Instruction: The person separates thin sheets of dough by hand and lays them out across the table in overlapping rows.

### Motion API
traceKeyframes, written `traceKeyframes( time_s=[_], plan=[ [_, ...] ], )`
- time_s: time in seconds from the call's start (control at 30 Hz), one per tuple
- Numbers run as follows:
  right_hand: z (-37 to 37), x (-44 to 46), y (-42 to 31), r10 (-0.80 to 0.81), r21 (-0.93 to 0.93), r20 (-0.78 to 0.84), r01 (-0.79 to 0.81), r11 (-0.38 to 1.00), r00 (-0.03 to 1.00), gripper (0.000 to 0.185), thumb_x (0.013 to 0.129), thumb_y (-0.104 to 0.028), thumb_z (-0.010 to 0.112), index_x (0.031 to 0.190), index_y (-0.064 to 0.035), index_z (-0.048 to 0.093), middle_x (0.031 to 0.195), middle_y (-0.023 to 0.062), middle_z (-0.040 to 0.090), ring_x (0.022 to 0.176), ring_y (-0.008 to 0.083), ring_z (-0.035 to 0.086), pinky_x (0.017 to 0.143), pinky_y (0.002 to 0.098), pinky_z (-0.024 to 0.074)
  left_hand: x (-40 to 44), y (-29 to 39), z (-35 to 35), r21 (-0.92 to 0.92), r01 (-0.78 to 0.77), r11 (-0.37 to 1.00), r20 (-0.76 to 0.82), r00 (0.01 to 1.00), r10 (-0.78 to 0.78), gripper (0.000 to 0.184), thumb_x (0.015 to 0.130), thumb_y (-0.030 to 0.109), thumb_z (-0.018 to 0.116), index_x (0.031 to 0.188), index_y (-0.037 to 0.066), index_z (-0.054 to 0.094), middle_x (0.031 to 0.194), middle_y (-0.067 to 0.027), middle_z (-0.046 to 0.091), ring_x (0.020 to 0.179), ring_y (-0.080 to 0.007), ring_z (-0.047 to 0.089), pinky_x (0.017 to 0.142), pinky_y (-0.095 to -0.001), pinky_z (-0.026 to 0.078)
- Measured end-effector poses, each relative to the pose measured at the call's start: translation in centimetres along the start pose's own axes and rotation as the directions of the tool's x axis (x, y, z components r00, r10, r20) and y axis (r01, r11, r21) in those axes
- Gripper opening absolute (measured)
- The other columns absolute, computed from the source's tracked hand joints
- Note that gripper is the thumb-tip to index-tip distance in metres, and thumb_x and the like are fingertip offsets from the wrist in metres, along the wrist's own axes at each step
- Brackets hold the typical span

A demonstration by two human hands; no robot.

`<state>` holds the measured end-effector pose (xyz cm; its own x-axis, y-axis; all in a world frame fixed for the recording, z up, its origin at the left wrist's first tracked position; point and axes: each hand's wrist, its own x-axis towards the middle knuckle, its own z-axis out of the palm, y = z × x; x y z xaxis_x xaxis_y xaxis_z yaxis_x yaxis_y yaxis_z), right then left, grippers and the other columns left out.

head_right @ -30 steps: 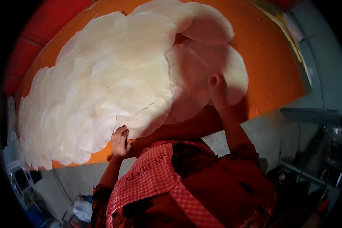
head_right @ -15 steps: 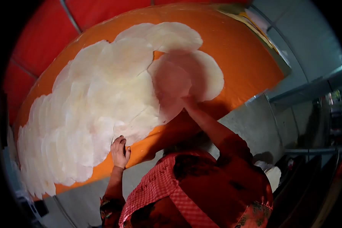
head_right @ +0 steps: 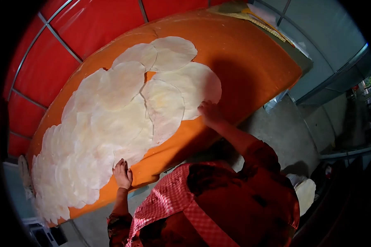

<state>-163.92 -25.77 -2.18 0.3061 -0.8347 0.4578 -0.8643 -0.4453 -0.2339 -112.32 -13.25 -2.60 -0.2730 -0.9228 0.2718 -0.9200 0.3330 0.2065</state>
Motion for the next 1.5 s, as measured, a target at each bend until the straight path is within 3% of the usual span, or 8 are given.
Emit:
traceKeyframes(
  time_s=[0.3, 0.6, 0.63, 0.67, 0.77, 1.17, 1.33, 1.5],
  plan=[
    [2.1, 2.4, 9.1, -0.273, 0.593, 0.291, 0.051, 0.804, 0.917, 0.011, 0.073, -0.018, 0.070, 0.074, -0.0081, 0.065, 0.079, 0.0066, 0.061, 0.080, 0.0272, 0.057, 0.074, 0.0365, 0.0454, 2.5, 11.4, 3.8, 0.013, 0.338, 0.941, -0.286, 0.903, -0.320, 0.028, 0.080, 0.012, 0.056, 0.106, 0.004, 0.059, 0.110, -0.0171, 0.057, 0.102, -0.0368, 0.054, 0.088, -0.0427, 0.044],
    [3.1, 5.7, 10.1, -0.382, 0.412, 0.138, 0.297, 0.861, 0.914, 0.009, 0.071, -0.002, 0.056, 0.070, -0.0096, 0.062, 0.078, 0.0089, 0.061, 0.077, 0.0266, 0.059, 0.069, 0.0352, 0.0469, 5.4, 28.8, 8.0, -0.169, 0.419, 0.892, -0.179, 0.877, -0.446, 0.025, 0.071, -0.002, 0.065, 0.094, 0.006, 0.059, 0.112, -0.0134, 0.056, 0.105, -0.0343, 0.050, 0.089, -0.0414, 0.042],
    [5.9, 7.9, 11.8, -0.380, 0.511, 0.224, 0.224, 0.830, 0.897, 0.008, 0.073, -0.004, 0.056, 0.067, -0.0091, 0.059, 0.073, 0.0094, 0.061, 0.071, 0.0244, 0.059, 0.068, 0.0331, 0.0466, 5.5, 28.8, 8.0, -0.178, 0.418, 0.891, -0.173, 0.878, -0.447, 0.025, 0.071, -0.002, 0.065, 0.093, 0.006, 0.059, 0.112, -0.0132, 0.055, 0.105, -0.0342, 0.050, 0.089, -0.0411, 0.042],
    [-2.6, 11.4, 10.0, 0.062, 0.550, 0.571, -0.438, 0.711, 0.819, 0.010, 0.077, -0.009, 0.055, 0.068, -0.0082, 0.059, 0.069, 0.0100, 0.060, 0.065, 0.0230, 0.059, 0.064, 0.0334, 0.0460, 5.4, 28.4, 7.9, -0.187, 0.415, 0.890, -0.165, 0.880, -0.445, 0.024, 0.070, -0.002, 0.065, 0.093, 0.006, 0.059, 0.111, -0.0131, 0.055, 0.104, -0.0340, 0.050, 0.088, -0.0409, 0.042],
    [-9.1, 16.7, 12.7, -0.280, 0.415, 0.051, 0.234, 0.879, 0.959, 0.008, 0.081, -0.012, 0.061, 0.084, -0.0058, 0.065, 0.080, 0.0143, 0.063, 0.071, 0.0320, 0.061, 0.062, 0.0374, 0.0472, 4.7, 27.2, 8.0, -0.226, 0.405, 0.886, -0.161, 0.882, -0.444, 0.023, 0.069, -0.002, 0.066, 0.090, 0.005, 0.059, 0.110, -0.0128, 0.056, 0.102, -0.0335, 0.051, 0.087, -0.0403, 0.042],
    [-24.3, 25.2, 9.5, -0.103, 0.227, 0.077, 0.083, 0.970, 0.992, 0.017, 0.087, -0.013, 0.059, 0.094, 0.0025, 0.063, 0.084, 0.0118, 0.064, 0.072, 0.0194, 0.059, 0.071, 0.0330, 0.0474, 4.5, 25.6, 8.4, -0.455, 0.435, 0.777, -0.169, 0.815, -0.555, 0.013, 0.074, 0.001, 0.065, 0.085, 0.003, 0.060, 0.099, -0.0113, 0.057, 0.094, -0.0306, 0.053, 0.082, -0.0369, 0.045],
    [-25.0, 23.8, 1.4, -0.515, 0.257, -0.090, 0.519, 0.815, 0.853, 0.011, 0.084, -0.009, 0.059, 0.089, -0.0010, 0.065, 0.082, 0.0101, 0.064, 0.072, 0.0244, 0.060, 0.066, 0.0330, 0.0486, 2.5, 21.6, 9.1, -0.902, 0.312, 0.298, -0.044, 0.621, -0.783, 0.002, 0.088, 0.001, 0.057, 0.090, 0.001, 0.058, 0.089, -0.0041, 0.060, 0.081, -0.0150, 0.057, 0.075, -0.0265, 0.048],
    [-15.3, 15.8, -2.9, -0.786, 0.162, -0.112, 0.791, 0.589, 0.608, 0.007, 0.077, -0.011, 0.059, 0.081, -0.0068, 0.063, 0.085, 0.0046, 0.062, 0.080, 0.0226, 0.059, 0.066, 0.0343, 0.0463, 2.6, 18.3, 6.3, -0.933, 0.203, 0.296, -0.189, 0.425, -0.885, 0.002, 0.091, 0.004, 0.056, 0.091, 0.002, 0.056, 0.084, -0.0002, 0.056, 0.072, -0.0083, 0.051, 0.068, -0.0220, 0.044]
  ],
)
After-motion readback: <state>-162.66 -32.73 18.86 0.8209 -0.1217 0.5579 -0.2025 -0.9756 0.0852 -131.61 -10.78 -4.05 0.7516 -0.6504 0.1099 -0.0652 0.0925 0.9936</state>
